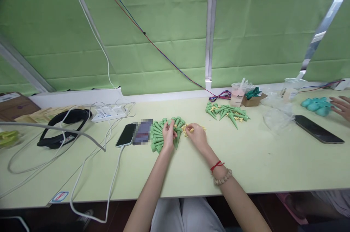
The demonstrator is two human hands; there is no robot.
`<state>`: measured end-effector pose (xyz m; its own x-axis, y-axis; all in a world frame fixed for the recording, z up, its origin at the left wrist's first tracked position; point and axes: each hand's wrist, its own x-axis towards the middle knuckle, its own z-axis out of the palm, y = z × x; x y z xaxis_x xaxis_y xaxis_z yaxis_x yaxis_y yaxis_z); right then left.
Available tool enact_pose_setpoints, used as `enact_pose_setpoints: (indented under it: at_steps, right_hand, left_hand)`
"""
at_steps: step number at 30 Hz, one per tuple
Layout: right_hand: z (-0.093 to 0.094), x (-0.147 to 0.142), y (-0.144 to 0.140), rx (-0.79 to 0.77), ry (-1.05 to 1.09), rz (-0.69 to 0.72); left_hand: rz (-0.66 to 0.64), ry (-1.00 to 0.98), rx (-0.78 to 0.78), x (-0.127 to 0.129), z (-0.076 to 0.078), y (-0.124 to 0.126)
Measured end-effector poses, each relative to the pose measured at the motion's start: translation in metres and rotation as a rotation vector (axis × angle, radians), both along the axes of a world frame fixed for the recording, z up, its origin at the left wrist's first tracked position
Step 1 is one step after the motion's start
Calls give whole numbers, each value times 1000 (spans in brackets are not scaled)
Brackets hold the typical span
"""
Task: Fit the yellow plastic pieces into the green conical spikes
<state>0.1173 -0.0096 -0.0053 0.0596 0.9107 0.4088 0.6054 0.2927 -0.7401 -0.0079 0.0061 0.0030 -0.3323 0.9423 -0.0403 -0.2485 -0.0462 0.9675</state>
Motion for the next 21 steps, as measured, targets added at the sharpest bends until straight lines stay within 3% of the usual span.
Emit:
enact_pose_setpoints:
  at_steps: [5,8,17,21]
  right_hand:
    - [8,8,-2,-95,12,-247]
    - [10,9,-3,-154,-44,-315]
    - [6,12,-1,-213,-91,-343]
    - [4,10,0,-181,9,-243]
  left_hand:
    - [-44,-26,15,2,3,-3]
    - [-99,-33,21,3,4,-5]
    - [-179,1,14,5,6,-7]
    - [-182,6,11,5,4,-6]
